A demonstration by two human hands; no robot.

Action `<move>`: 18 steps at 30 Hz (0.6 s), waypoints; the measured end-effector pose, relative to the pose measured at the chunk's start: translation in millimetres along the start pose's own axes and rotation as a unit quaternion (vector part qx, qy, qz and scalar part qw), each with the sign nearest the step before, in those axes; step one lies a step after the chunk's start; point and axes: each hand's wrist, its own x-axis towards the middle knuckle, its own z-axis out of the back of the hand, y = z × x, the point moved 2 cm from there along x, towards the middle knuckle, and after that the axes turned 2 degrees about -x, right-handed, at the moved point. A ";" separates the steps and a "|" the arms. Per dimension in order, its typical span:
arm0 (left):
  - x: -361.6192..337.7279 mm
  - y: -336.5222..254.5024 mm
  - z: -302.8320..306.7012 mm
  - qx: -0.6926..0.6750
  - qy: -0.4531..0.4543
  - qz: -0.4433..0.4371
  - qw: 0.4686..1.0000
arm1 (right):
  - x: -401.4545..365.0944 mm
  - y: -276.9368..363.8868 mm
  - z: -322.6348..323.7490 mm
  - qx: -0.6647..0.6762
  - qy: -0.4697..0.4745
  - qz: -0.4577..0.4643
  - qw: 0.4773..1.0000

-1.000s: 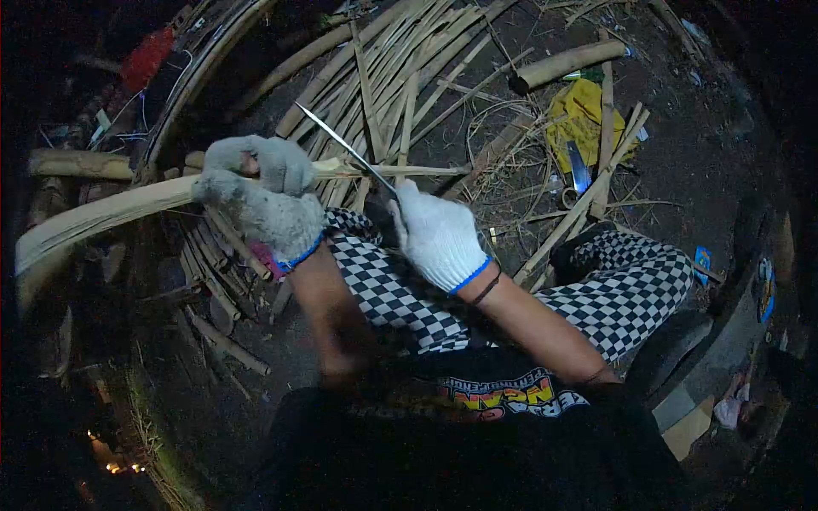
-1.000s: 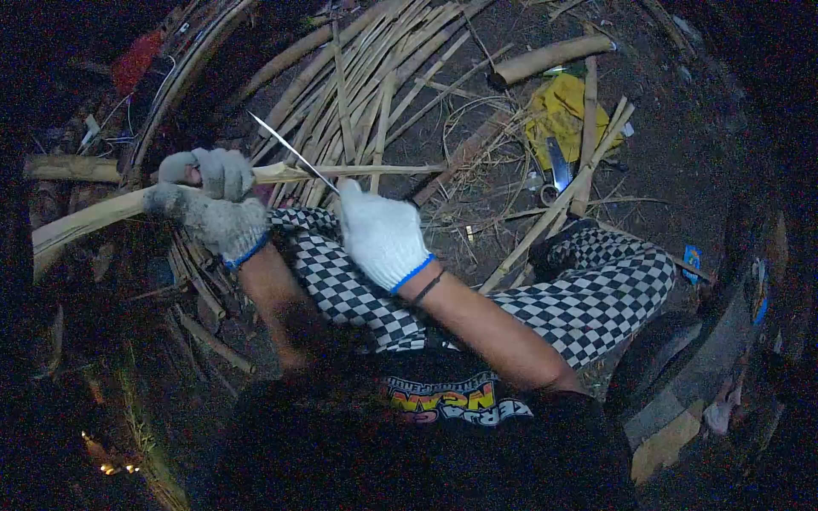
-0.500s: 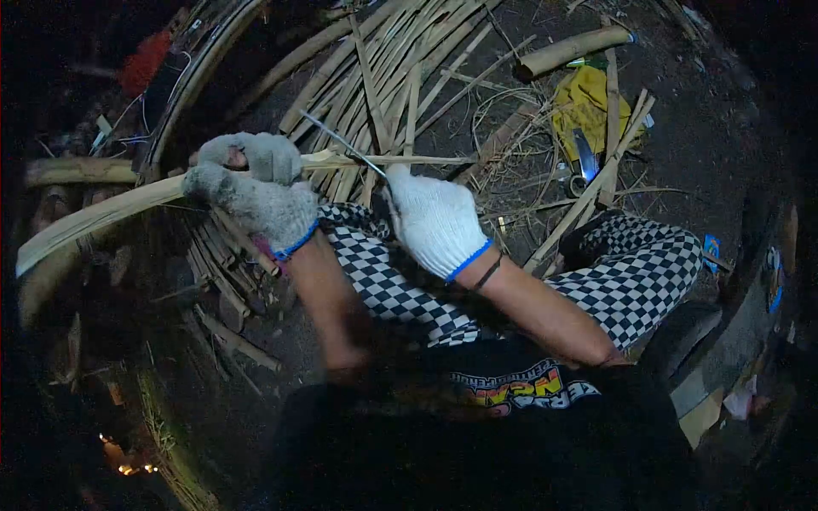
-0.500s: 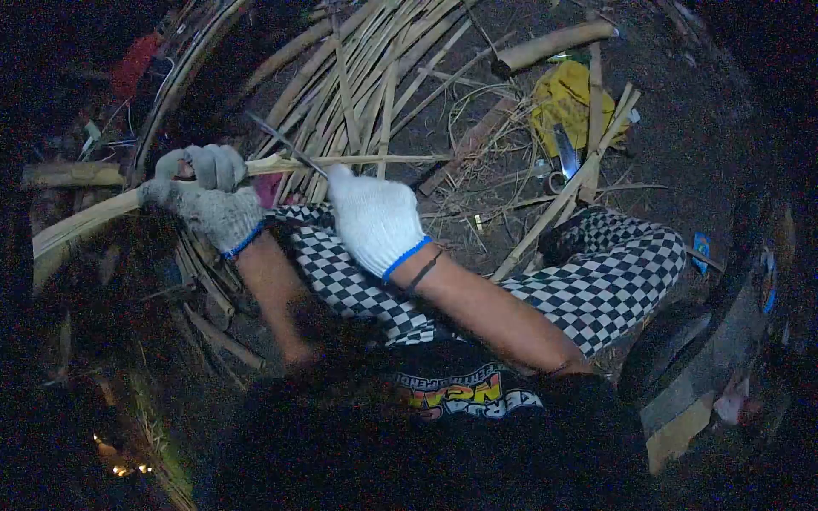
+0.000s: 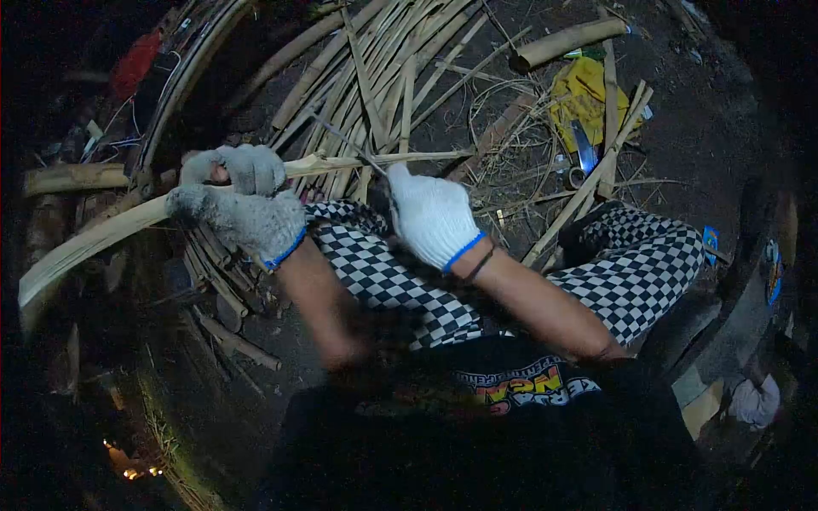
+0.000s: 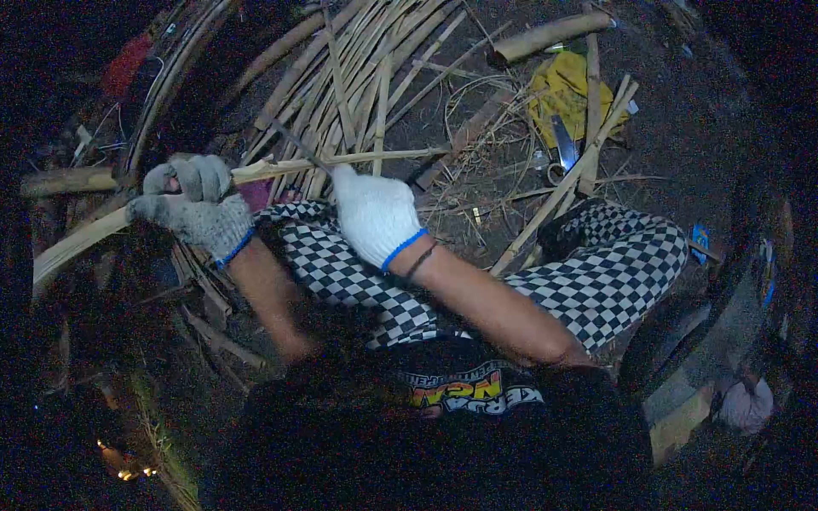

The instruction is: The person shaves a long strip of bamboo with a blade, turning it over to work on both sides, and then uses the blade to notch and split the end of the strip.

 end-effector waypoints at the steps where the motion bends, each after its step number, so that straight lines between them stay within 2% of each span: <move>1: 0.5 1.4 -2.9 -0.002 0.000 0.000 1.000 | -1.1 -0.5 -1.7 -0.001 0.000 -0.001 1.000; 3: -4.0 -0.6 -10.6 0.085 -0.030 -0.043 0.995 | -8.1 -4.7 -7.7 0.051 -0.022 0.052 0.997; 4: -5.7 -2.6 -8.1 0.087 -0.033 -0.042 0.995 | -7.6 -19.9 -21.2 0.055 -0.027 0.013 0.998; 5: -5.2 -3.2 -4.6 0.055 -0.048 -0.032 0.997 | -2.0 -32.8 -26.8 0.044 0.028 -0.018 0.998; 6: -3.2 -2.9 -1.7 0.021 -0.061 -0.023 0.998 | -2.9 -35.3 -34.3 0.022 0.025 -0.017 0.999; 9: 1.2 -4.6 7.0 0.057 -0.061 -0.028 0.996 | 2.2 -5.5 -15.3 -0.020 0.048 -0.026 0.998; 10: 2.9 -2.2 8.8 0.056 -0.060 -0.026 0.996 | 1.4 4.9 -7.2 0.006 0.025 0.014 1.000; 11: 3.9 1.4 8.9 0.022 -0.028 -0.005 0.999 | 0.7 9.9 -3.4 0.030 0.003 0.055 0.998; 12: 3.8 2.8 7.5 -0.010 0.004 0.016 1.000 | -1.3 3.0 -6.1 0.079 0.000 0.067 0.995; 13: 2.0 1.8 10.9 -0.009 0.003 0.018 1.000 | -3.2 -16.9 -28.6 0.070 -0.043 0.068 0.994; 15: 4.3 1.6 20.0 -0.069 0.018 0.069 0.995 | 6.9 -51.0 -51.2 0.018 0.030 -0.022 0.999; 16: 10.8 0.5 20.0 -0.080 0.098 0.045 0.991 | 9.3 -37.9 -37.6 0.005 0.042 -0.022 0.999; 17: 15.8 0.7 20.7 -0.082 0.102 0.044 0.990 | 11.2 -26.8 -34.8 -0.023 -0.002 -0.015 1.000; 18: 16.9 -0.6 23.1 -0.067 0.113 0.037 0.991 | 10.5 -22.3 -30.9 -0.013 0.001 -0.001 1.000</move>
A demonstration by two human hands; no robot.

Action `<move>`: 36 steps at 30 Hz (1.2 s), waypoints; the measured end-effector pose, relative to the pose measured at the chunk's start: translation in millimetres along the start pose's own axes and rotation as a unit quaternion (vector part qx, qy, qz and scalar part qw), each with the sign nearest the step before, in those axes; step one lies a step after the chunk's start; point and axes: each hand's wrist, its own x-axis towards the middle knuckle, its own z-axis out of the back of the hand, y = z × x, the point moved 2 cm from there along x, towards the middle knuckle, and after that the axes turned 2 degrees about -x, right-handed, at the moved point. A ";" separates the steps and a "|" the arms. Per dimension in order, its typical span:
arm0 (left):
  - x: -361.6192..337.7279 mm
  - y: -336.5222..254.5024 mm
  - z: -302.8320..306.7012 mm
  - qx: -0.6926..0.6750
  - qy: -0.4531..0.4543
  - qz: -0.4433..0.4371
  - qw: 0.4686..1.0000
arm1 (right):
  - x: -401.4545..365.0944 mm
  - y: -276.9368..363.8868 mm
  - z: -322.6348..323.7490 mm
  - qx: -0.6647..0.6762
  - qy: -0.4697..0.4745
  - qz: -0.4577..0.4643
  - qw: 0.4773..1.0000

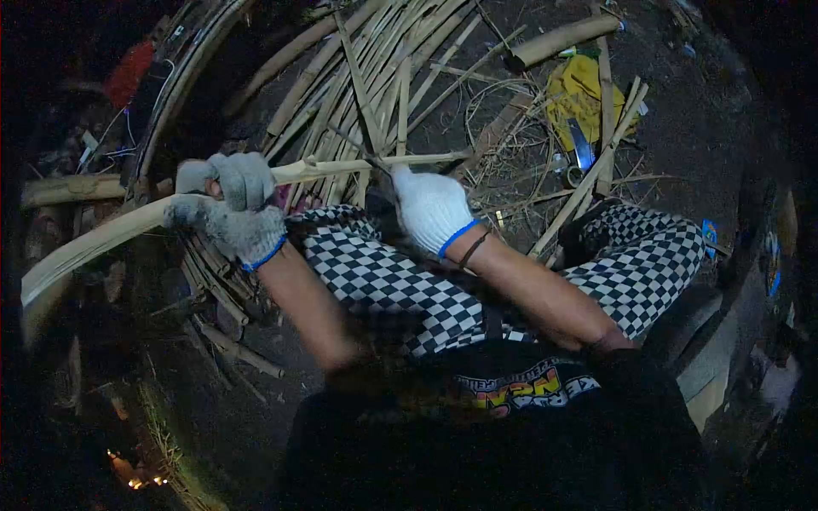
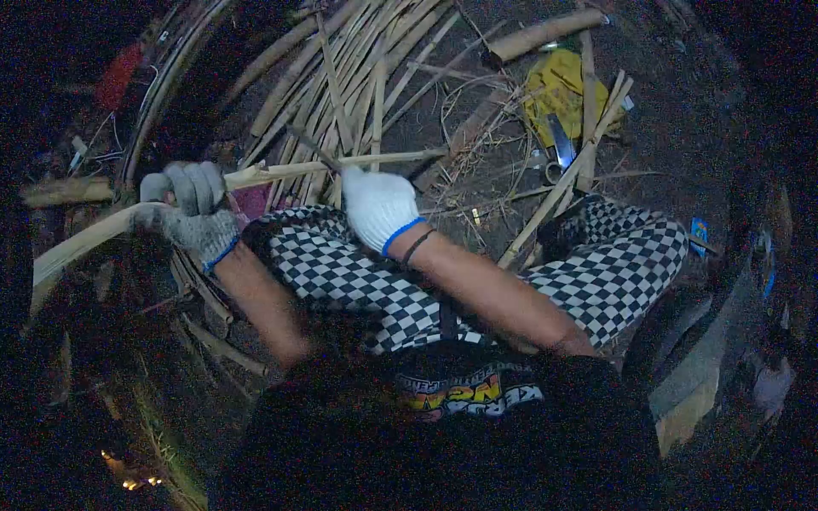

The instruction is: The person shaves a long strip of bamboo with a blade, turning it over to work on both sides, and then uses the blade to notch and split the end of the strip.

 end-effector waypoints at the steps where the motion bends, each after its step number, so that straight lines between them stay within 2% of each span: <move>1: 1.2 -1.4 -2.7 0.017 0.009 -0.002 1.000 | 0.4 10.1 14.0 0.011 0.004 0.012 1.000; 3: 3.5 2.8 -6.9 0.003 0.007 0.002 1.000 | -7.0 16.8 13.5 0.032 -0.033 0.068 0.997; 5: 3.7 3.7 -10.0 0.036 -0.049 -0.003 0.998 | -11.2 -18.0 -14.1 0.028 0.020 0.006 0.999; 6: 4.5 1.5 -6.6 0.036 -0.048 -0.005 0.998 | -7.3 -42.5 -32.6 0.028 0.009 -0.049 0.998; 8: 11.0 -1.4 4.8 0.006 -0.066 0.005 0.998 | -0.2 -31.5 -25.7 -0.002 -0.007 -0.029 1.000; 10: 14.1 0.2 9.8 0.020 -0.047 0.000 0.999 | 5.7 -1.9 -6.9 -0.030 0.000 -0.017 0.999; 11: 17.0 0.0 6.5 0.033 -0.030 -0.004 0.999 | 0.9 8.5 3.0 0.020 -0.047 0.028 0.998; 12: 15.9 1.3 4.2 0.060 -0.072 -0.017 0.995 | -1.4 9.8 0.5 0.035 -0.048 0.041 0.997; 13: 17.0 3.3 1.8 0.063 -0.072 -0.017 0.995 | -4.9 8.8 -5.2 0.052 -0.046 0.053 0.996; 15: 17.4 5.0 1.2 0.014 -0.118 -0.006 0.993 | -5.4 -37.0 -35.3 0.001 0.045 -0.035 0.998; 16: 20.2 4.9 2.9 -0.005 -0.088 -0.004 0.996 | 2.3 -50.2 -26.0 0.031 0.070 -0.056 0.995; 17: 21.0 4.8 5.5 -0.005 -0.084 -0.006 0.996 | 10.3 -50.8 -24.8 -0.023 0.070 -0.053 0.996; 19: 25.0 7.7 11.4 0.012 -0.126 -0.028 0.991 | 15.9 -32.9 -21.2 -0.057 0.049 -0.056 0.996; 23: 32.4 16.8 -11.4 0.028 -0.129 -0.032 0.991 | 4.4 -15.1 -17.4 0.020 -0.060 0.034 0.997; 25: 33.6 18.6 -30.9 0.165 -0.318 -0.065 0.931 | 3.8 -55.9 -39.7 -0.013 0.029 -0.053 0.998; 26: 36.3 16.2 -26.8 0.179 -0.284 -0.066 0.939 | 15.1 -68.7 -44.3 -0.047 0.059 -0.093 0.993; 29: 38.9 16.4 -14.2 0.161 -0.300 -0.075 0.937 | 23.8 -41.9 -35.4 -0.070 0.019 -0.059 0.996; 31: 41.4 18.1 -7.1 0.153 -0.288 -0.069 0.943 | 18.1 -13.7 -13.9 -0.020 0.000 -0.036 0.999; 33: 37.8 18.1 -0.5 0.164 -0.293 -0.097 0.937 | 10.9 -28.7 -30.9 0.052 -0.005 -0.008 0.999; 36: 33.5 12.6 2.9 0.152 -0.294 -0.082 0.940 | 20.8 -91.8 -79.5 -0.009 0.053 -0.117 0.992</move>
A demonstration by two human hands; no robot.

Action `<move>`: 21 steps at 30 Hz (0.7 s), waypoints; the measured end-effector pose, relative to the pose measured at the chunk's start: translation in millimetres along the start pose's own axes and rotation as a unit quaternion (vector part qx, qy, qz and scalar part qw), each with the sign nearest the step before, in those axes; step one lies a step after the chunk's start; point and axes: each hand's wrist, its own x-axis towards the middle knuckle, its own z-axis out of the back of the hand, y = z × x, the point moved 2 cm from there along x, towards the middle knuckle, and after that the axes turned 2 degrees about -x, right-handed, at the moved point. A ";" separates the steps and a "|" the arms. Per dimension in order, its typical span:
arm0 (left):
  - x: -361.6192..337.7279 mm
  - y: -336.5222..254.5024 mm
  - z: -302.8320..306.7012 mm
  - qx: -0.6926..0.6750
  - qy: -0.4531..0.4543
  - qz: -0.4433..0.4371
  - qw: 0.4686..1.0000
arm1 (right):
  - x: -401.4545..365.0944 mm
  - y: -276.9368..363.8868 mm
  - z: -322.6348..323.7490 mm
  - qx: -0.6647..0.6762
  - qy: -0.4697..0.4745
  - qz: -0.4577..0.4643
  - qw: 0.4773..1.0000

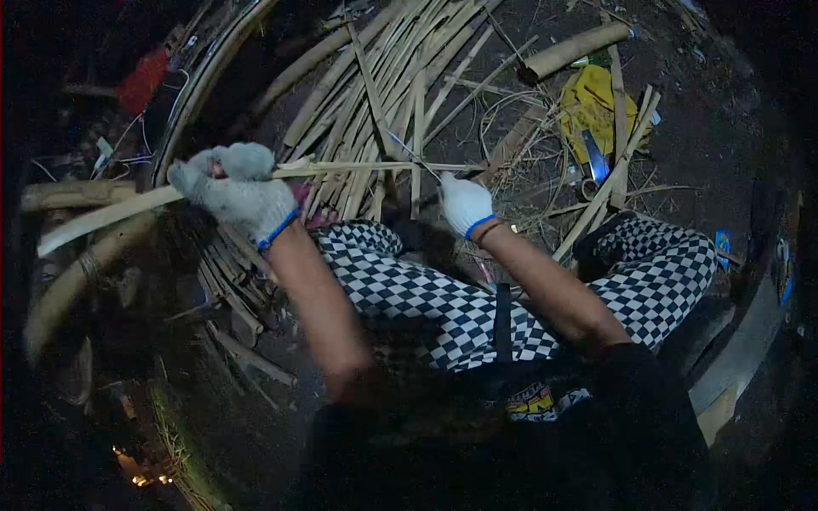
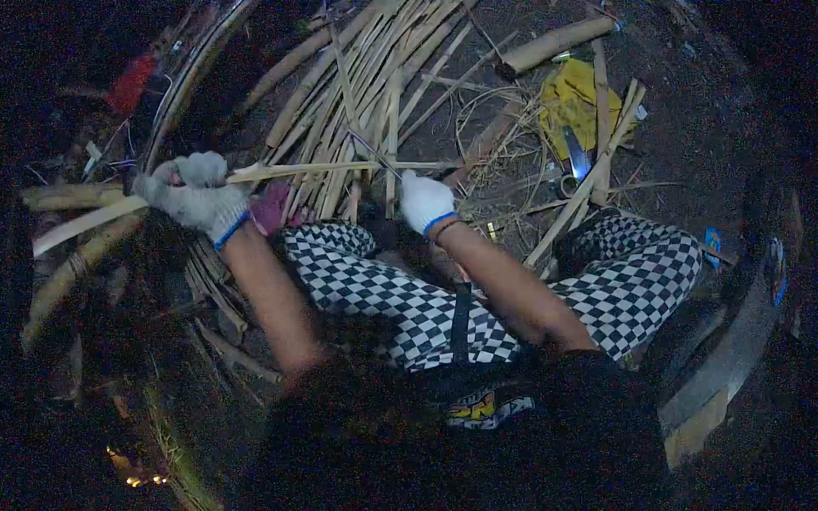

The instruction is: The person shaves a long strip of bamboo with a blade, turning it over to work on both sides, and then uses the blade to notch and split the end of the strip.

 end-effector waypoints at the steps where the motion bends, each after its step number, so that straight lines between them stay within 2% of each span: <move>1: -0.8 -1.9 -1.2 0.000 0.006 0.000 1.000 | 0.5 9.4 9.8 0.004 -0.005 -0.002 1.000; 3: -4.8 -4.9 -0.5 0.041 -0.002 -0.017 0.999 | -6.6 46.4 36.8 -0.035 0.011 0.057 0.998; 4: -0.8 -4.4 2.5 0.025 -0.001 0.002 1.000 | -12.7 54.9 37.6 -0.013 -0.058 0.080 0.995; 7: -0.4 -1.6 1.6 0.031 0.047 0.001 0.998 | -27.4 50.8 42.3 0.069 -0.057 0.138 0.987; 9: -3.6 -5.5 -5.2 0.023 0.066 0.012 0.997 | -14.7 -1.4 18.6 0.023 0.025 0.063 0.997; 10: -5.3 -5.3 -11.3 0.006 0.040 0.003 0.999 | -4.8 -9.7 23.0 -0.013 0.025 -0.007 1.000; 11: -6.3 -4.6 -15.3 -0.010 0.015 -0.004 1.000 | -2.3 -8.8 20.3 -0.014 0.021 -0.009 1.000; 12: -6.0 -3.8 -16.5 -0.001 -0.021 -0.010 1.000 | 1.0 -2.5 14.2 -0.018 0.013 0.019 1.000; 13: -5.4 -1.7 -14.4 -0.002 -0.021 -0.005 1.000 | -0.5 12.8 23.0 -0.023 0.008 0.045 0.999; 14: -3.2 -1.2 -9.9 0.000 -0.008 -0.014 1.000 | -6.1 29.5 41.3 -0.021 0.006 0.046 0.999; 16: 2.8 2.4 -7.9 0.001 0.054 -0.033 0.998 | -12.1 36.3 35.8 0.025 -0.069 0.117 0.990; 18: 9.9 6.8 -3.1 0.001 0.072 -0.021 0.997 | -18.5 24.8 31.1 0.093 -0.109 0.187 0.972; 19: 10.4 6.2 -1.9 -0.003 0.091 -0.011 0.996 | -15.2 -0.5 22.0 0.073 -0.057 0.178 0.980; 21: 8.8 1.5 -4.1 -0.010 0.119 -0.015 0.993 | 4.7 -57.3 -19.3 -0.025 0.051 -0.017 0.998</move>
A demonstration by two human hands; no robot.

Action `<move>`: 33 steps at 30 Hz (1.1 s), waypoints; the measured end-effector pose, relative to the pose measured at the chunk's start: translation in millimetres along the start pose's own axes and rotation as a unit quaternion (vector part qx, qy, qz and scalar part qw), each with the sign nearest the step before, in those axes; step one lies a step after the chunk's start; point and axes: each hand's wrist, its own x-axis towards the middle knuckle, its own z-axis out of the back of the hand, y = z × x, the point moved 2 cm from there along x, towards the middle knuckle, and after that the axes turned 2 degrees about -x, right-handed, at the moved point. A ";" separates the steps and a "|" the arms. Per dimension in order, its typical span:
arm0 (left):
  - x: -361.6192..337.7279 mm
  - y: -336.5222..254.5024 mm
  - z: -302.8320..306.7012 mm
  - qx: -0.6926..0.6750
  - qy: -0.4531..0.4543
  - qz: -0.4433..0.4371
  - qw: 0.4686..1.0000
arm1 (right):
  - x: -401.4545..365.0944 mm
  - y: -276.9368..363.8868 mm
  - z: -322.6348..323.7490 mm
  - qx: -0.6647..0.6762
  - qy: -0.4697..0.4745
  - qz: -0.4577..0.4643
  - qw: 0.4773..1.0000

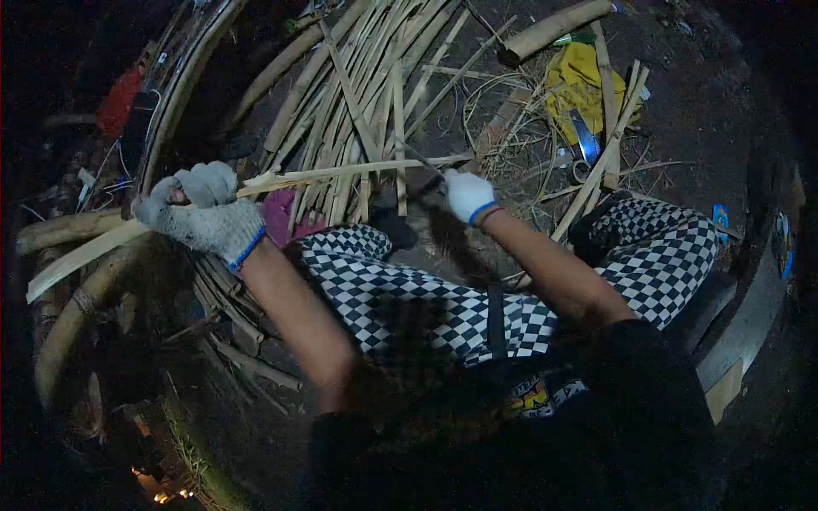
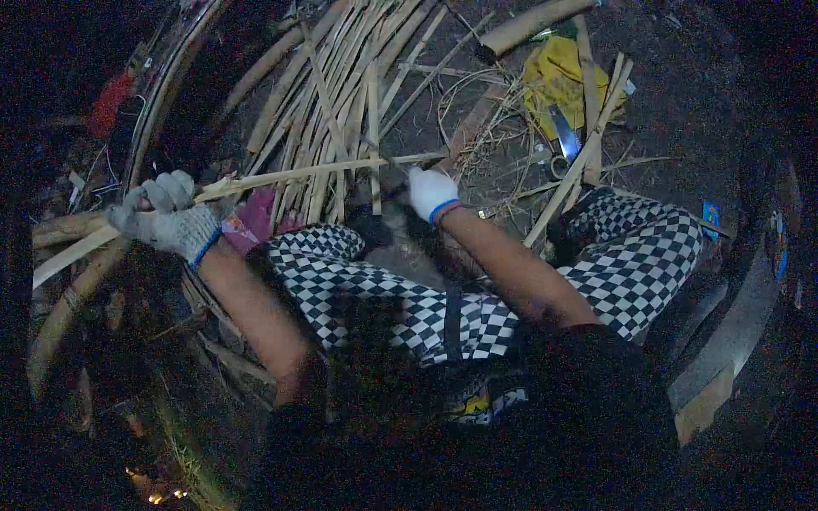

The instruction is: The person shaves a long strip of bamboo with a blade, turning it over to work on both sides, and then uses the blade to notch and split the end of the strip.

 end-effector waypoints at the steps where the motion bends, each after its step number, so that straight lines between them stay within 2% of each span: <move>1: 2.6 0.2 5.5 -0.014 -0.007 0.011 1.000 | 3.7 7.5 10.1 -0.023 0.011 0.013 1.000; 2: 2.6 -0.9 0.9 -0.026 -0.014 0.025 0.999 | 6.1 21.7 19.5 -0.045 0.024 0.024 0.998; 3: -1.8 -0.5 -0.3 -0.009 -0.079 -0.002 0.997 | 8.6 35.0 21.4 -0.031 0.003 -0.009 0.999; 4: -2.3 -0.3 2.4 -0.007 -0.082 0.004 0.997 | 0.6 48.2 39.2 -0.033 -0.018 0.054 0.998; 6: 2.7 3.4 7.6 0.031 -0.052 -0.023 0.998 | -11.3 66.7 45.8 0.006 -0.075 0.109 0.991; 7: 8.9 5.0 14.3 0.019 -0.019 0.002 1.000 | -13.0 68.9 44.7 0.021 -0.072 0.130 0.989; 8: 12.1 5.9 16.8 0.021 -0.020 0.004 1.000 | -9.0 55.4 35.7 0.021 -0.068 0.129 0.989; 10: 15.1 4.9 14.6 0.020 0.060 0.026 0.998 | -2.0 3.8 4.5 0.022 -0.041 0.149 0.988; 11: 15.4 3.5 11.8 -0.031 0.076 0.039 0.996 | 3.0 -21.1 -7.5 -0.012 -0.012 0.063 0.998; 12: 16.3 2.9 6.9 -0.031 0.077 0.037 0.996 | 12.0 -31.0 -11.3 0.024 0.024 -0.030 0.999; 14: 17.2 3.9 4.5 0.057 -0.078 0.014 0.995 | 24.2 -7.2 -7.2 -0.037 0.050 -0.032 0.998; 15: 23.4 6.2 25.4 -0.071 0.063 0.059 0.994 | 25.0 6.4 3.4 -0.022 0.063 -0.043 0.997; 18: 29.6 10.1 22.1 -0.060 0.085 0.054 0.993 | 8.2 48.8 38.0 -0.010 -0.020 0.079 0.997; 19: 31.8 12.2 18.4 -0.069 0.084 0.057 0.992 | 7.5 46.8 35.0 -0.006 -0.016 0.078 0.997; 20: 32.1 12.9 8.0 -0.067 0.083 0.057 0.993 | 8.1 41.5 34.1 0.066 -0.028 0.116 0.991; 21: 30.4 12.5 1.4 0.003 0.019 0.038 0.999 | 6.7 34.7 32.8 0.138 -0.037 0.153 0.978; 22: 27.5 11.1 -1.0 0.073 -0.044 0.018 0.996 | 16.3 1.1 -0.3 0.089 -0.013 0.132 0.987; 23: 30.7 10.1 6.1 0.051 0.051 0.034 0.997 | 22.0 -31.9 -24.0 0.061 0.009 0.057 0.996; 24: 32.6 9.0 6.6 0.053 0.054 0.033 0.997 | 27.6 -51.3 -35.6 0.034 0.028 -0.018 0.999; 26: 34.6 7.6 10.6 0.110 -0.019 0.026 0.993 | 36.4 -37.0 -30.8 0.018 0.033 -0.014 0.999; 27: 40.4 10.1 26.3 -0.027 0.090 0.055 0.994 | 36.2 -25.7 -28.7 0.002 0.043 -0.014 0.999; 28: 42.3 10.0 31.0 -0.027 0.088 0.058 0.994 | 39.0 -6.7 -5.1 -0.029 0.092 0.010 0.995; 30: 44.1 10.8 34.1 -0.057 0.119 0.070 0.989 | 32.2 18.3 8.8 0.018 0.006 0.080 0.997; 31: 43.8 11.5 26.4 -0.040 0.164 0.073 0.983 | 26.7 27.3 14.2 0.036 -0.008 0.113 0.993; 32: 42.5 13.8 18.9 -0.038 0.165 0.078 0.983 | 23.1 32.9 19.1 0.058 -0.024 0.146 0.987; 33: 40.6 14.8 14.5 0.012 0.121 0.053 0.991 | 22.0 26.0 21.3 0.097 -0.016 0.200 0.975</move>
